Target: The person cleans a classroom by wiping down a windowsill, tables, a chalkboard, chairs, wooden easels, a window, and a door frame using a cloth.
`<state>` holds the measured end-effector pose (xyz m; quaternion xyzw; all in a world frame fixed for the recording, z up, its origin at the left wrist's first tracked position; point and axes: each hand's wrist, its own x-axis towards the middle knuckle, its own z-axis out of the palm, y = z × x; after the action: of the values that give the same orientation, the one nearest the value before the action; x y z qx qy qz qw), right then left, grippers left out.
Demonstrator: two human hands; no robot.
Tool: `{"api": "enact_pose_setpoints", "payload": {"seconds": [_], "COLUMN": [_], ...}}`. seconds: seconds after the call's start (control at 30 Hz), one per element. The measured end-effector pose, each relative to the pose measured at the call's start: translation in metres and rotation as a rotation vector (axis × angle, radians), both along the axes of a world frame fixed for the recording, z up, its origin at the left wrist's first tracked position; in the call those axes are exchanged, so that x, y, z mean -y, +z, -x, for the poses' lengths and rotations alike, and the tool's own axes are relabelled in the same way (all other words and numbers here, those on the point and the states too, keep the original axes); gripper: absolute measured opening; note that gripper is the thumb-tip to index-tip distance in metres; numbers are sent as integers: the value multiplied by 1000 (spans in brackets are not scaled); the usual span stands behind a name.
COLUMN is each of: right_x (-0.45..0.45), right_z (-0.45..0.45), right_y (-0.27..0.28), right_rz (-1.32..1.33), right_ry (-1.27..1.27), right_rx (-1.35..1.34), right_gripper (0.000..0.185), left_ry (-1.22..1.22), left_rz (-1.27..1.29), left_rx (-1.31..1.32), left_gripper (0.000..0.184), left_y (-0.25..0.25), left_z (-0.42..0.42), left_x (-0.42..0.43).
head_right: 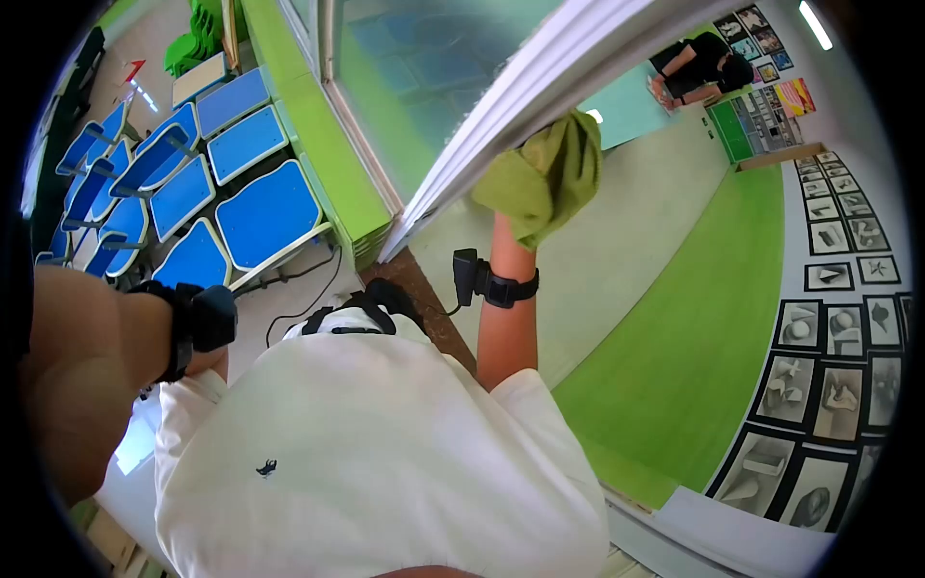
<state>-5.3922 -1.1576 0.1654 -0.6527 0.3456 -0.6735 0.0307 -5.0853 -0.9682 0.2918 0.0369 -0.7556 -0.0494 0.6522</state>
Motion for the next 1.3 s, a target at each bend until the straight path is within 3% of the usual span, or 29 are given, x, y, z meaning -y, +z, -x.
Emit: {"api": "enact_pose_setpoints", "payload": {"seconds": [0.2,0.5,0.8,1.1,1.3], "right_x": [-48,-13,-39,-9,-52], "right_z": [-33,0,-67,-22,-45], "right_y": [-41,11,-6,21,-1], "right_rz": [0,8,-16,-58,-52], "right_ry": [-27,-48,26,-5,-64], "right_rx": [-116,-1,-247,-179,-528], "right_gripper": [61,60,58,57,56], "left_ry": [-50,-133,-317,-730,-963], "left_rz": [39,-40,-179,-275,-341], "left_rx": [-21,21,-53,-86,-119], "left_gripper": [31,29,27,25,24], "left_y": [-3,12,33,34,36], "left_z": [-4,2,34,62,81], "left_x": [-4,-16,-25,-20,-28]}}
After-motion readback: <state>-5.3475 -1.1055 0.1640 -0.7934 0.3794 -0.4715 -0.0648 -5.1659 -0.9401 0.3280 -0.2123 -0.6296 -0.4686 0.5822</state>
